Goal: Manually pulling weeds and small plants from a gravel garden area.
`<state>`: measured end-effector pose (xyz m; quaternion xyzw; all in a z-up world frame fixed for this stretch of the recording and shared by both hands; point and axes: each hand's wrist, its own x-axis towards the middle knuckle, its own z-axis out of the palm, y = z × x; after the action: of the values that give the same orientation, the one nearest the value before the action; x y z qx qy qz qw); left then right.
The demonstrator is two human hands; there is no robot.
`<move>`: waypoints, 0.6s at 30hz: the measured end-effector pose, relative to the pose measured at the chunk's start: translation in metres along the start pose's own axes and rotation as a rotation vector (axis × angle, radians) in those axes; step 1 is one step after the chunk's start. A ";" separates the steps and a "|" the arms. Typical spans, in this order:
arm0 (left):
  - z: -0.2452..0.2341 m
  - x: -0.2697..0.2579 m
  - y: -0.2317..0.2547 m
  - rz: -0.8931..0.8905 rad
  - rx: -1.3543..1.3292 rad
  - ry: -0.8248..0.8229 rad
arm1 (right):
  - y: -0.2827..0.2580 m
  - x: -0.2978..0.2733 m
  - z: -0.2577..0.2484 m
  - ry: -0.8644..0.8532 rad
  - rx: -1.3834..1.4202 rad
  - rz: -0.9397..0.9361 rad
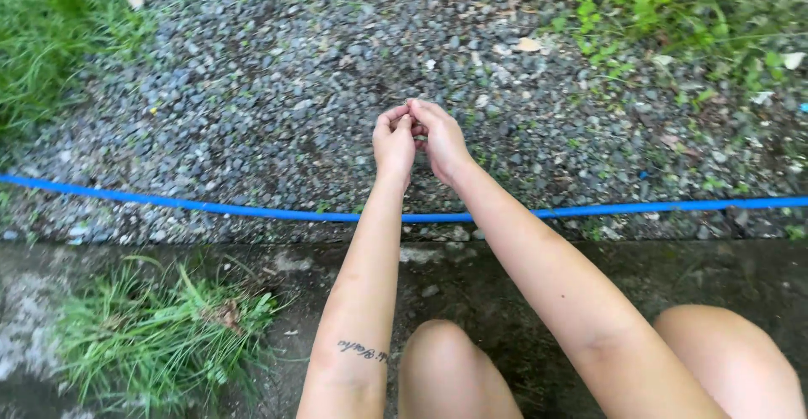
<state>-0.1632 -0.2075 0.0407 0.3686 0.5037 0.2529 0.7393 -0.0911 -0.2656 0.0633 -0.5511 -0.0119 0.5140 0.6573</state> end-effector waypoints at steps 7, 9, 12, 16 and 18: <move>0.086 -0.010 -0.035 -0.042 0.018 -0.167 | -0.054 -0.021 -0.084 0.098 -0.018 -0.034; 0.109 -0.013 -0.048 -0.024 0.022 -0.223 | -0.066 -0.028 -0.109 0.100 0.018 -0.052; 0.142 -0.016 -0.073 -0.016 0.069 -0.267 | -0.081 -0.039 -0.146 0.141 0.016 -0.081; 0.189 -0.040 -0.097 -0.080 0.046 -0.338 | -0.083 -0.051 -0.194 0.261 0.075 -0.109; 0.206 -0.044 -0.120 -0.061 0.150 -0.336 | -0.071 -0.045 -0.224 0.390 0.194 -0.075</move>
<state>0.0127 -0.3720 0.0152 0.4444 0.4014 0.1271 0.7907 0.0647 -0.4466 0.0526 -0.5734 0.1446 0.3717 0.7156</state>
